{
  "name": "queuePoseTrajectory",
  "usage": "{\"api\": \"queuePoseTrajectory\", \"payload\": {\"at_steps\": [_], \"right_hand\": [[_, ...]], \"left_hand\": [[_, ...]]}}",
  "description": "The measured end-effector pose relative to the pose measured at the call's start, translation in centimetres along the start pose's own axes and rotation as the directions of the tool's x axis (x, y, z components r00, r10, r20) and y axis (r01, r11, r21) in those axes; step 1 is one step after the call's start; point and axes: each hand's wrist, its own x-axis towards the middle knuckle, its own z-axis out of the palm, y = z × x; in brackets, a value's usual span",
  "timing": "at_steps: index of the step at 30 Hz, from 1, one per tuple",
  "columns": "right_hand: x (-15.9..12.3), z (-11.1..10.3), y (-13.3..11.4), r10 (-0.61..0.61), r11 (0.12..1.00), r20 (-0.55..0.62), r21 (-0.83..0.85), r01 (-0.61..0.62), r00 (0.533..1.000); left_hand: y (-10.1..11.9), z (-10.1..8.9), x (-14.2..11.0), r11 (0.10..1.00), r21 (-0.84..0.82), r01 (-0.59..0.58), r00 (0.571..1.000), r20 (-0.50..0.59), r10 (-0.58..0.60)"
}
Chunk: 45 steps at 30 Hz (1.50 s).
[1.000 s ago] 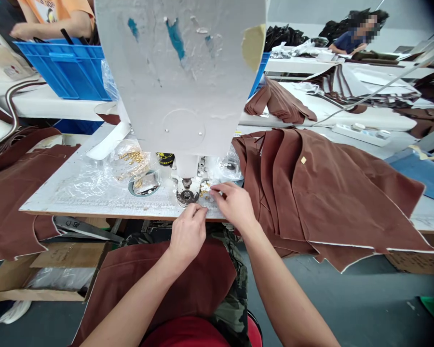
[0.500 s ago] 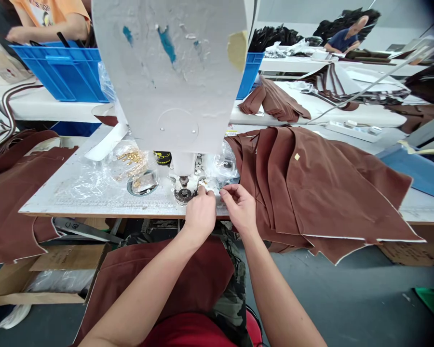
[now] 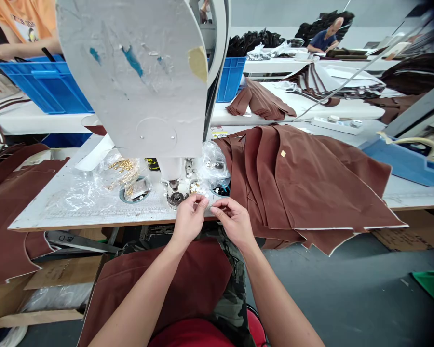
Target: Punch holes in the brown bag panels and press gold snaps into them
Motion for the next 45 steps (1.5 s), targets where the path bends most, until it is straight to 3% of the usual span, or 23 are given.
{"api": "queuePoseTrajectory", "payload": {"at_steps": [2, 4, 10, 15, 19, 22, 25, 27, 30, 34, 38, 40, 42, 45], "right_hand": [[-0.2, 0.2, -0.3, -0.061, 0.998, -0.009, 0.011, 0.061, 0.998], [-0.3, 0.4, -0.4, -0.097, 0.995, -0.008, 0.026, 0.097, 0.995], [-0.5, 0.9, -0.5, -0.095, 0.995, 0.012, -0.013, 0.095, 0.995], [-1.0, 1.5, -0.1, -0.037, 0.997, -0.061, -0.076, 0.032, 0.997], [-1.6, 1.9, 0.2, -0.110, 0.972, -0.039, -0.213, 0.099, 0.993], [-0.9, 1.4, -0.4, -0.185, 0.939, -0.053, -0.306, 0.160, 0.981], [2.0, 0.1, -1.4, -0.264, 0.902, -0.144, -0.386, 0.191, 0.954], [4.7, -0.9, -1.9, -0.321, 0.867, -0.173, -0.451, 0.214, 0.931], [7.7, -1.1, -2.0, -0.341, 0.785, -0.112, -0.581, 0.217, 0.933], [7.1, 1.6, -0.9, -0.202, 0.725, 0.092, -0.656, 0.212, 0.975], [5.3, 4.4, 0.0, -0.075, 0.700, 0.210, -0.686, 0.202, 0.975], [5.1, 4.4, 0.1, -0.073, 0.728, 0.210, -0.657, 0.196, 0.975], [5.1, 3.6, 0.1, -0.079, 0.827, 0.146, -0.543, 0.147, 0.986], [4.6, 1.7, 0.2, 0.001, 0.984, -0.074, -0.176, -0.015, 0.997]], "left_hand": [[0.1, 0.0, -0.4, 0.962, -0.233, 0.142, 0.990, 0.051, -0.133], [0.3, 0.0, -0.8, 0.925, -0.321, 0.201, 0.979, 0.081, -0.185], [0.4, -0.3, -1.6, 0.919, -0.339, 0.201, 0.980, 0.078, -0.186], [0.0, -0.2, -2.2, 0.903, -0.367, 0.223, 0.974, 0.041, -0.224], [-0.2, 0.1, -2.6, 0.901, -0.374, 0.220, 0.973, 0.024, -0.227], [-0.5, 0.3, -2.9, 0.951, -0.219, 0.218, 0.976, 0.061, -0.209], [-0.5, 0.2, -3.3, 0.993, 0.110, 0.036, 0.998, 0.053, -0.042], [-0.4, -0.1, -3.4, 0.933, 0.342, -0.111, 0.994, 0.038, 0.105], [-0.3, -0.9, -3.3, 0.838, 0.521, -0.161, 0.985, 0.035, 0.168], [-0.7, -1.7, -3.1, 0.793, 0.591, -0.147, 0.987, 0.032, 0.159], [-1.0, -1.9, -3.3, 0.739, 0.655, -0.158, 0.985, 0.052, 0.164], [-1.0, -1.9, -3.2, 0.728, 0.668, -0.155, 0.986, 0.053, 0.161], [-0.8, -1.7, -2.8, 0.728, 0.665, -0.168, 0.983, 0.059, 0.173], [-0.2, -1.0, -1.3, 0.704, 0.678, -0.211, 0.974, 0.082, 0.213]]}}
